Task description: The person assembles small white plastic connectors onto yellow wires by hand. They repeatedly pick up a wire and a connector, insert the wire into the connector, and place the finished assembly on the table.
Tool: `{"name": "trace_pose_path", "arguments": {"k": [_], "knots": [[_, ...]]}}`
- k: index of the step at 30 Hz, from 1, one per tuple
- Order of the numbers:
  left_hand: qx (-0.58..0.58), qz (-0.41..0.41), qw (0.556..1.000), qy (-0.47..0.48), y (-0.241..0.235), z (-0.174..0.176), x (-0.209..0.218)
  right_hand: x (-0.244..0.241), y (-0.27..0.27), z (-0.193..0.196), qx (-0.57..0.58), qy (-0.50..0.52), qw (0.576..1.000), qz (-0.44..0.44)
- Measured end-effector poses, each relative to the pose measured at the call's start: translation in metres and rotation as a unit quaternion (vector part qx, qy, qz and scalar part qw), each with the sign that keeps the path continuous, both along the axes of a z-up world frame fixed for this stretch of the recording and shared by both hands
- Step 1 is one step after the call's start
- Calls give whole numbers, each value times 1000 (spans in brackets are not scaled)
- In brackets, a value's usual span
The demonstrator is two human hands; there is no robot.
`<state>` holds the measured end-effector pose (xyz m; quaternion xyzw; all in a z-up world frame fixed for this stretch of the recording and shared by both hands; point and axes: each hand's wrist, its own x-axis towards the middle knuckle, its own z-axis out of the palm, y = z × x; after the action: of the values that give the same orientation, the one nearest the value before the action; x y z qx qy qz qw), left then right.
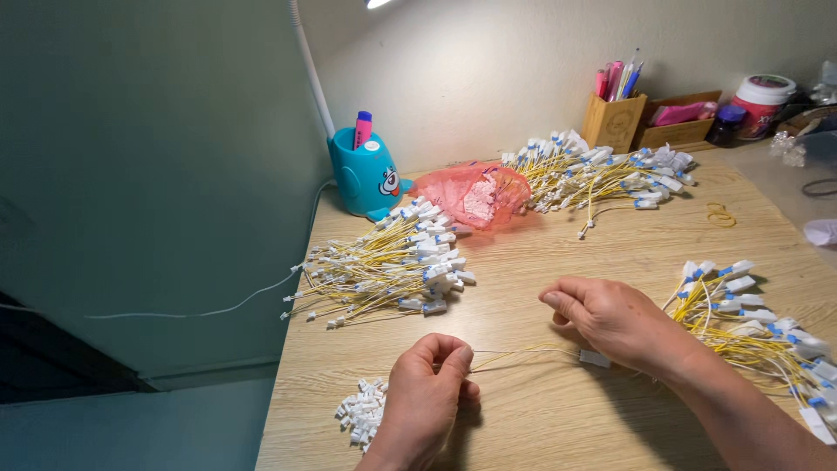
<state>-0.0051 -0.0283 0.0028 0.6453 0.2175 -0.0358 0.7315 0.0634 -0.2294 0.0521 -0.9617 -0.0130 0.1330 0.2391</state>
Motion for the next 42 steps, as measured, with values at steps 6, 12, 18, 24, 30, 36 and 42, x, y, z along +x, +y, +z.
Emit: {"name": "trace_pose_path", "arguments": {"k": [6,12,18,24,30,36,42], "knots": [[-2,2,1000,-3,1,-5,2,18,-20,-10,-3,-31,999,-11],[7,-3,1000,4,1,-5,3,8,-19,6,-32,30,998,40],[7,-5,1000,-14,3,-14,5,4,-20,8,-38,58,995,71],[-5,2,1000,-10,0,-8,4,-2,-4,4,-114,37,987,108],[8,-6,1000,-16,1,-11,4,9,-7,-42,-146,-44,974,169],[16,-12,1000,-1,1,0,0,5,-10,-27,-144,-8,977,155],[52,-14,998,15,0,7,-2,6,-13,-30,-189,-21,953,234]]}}
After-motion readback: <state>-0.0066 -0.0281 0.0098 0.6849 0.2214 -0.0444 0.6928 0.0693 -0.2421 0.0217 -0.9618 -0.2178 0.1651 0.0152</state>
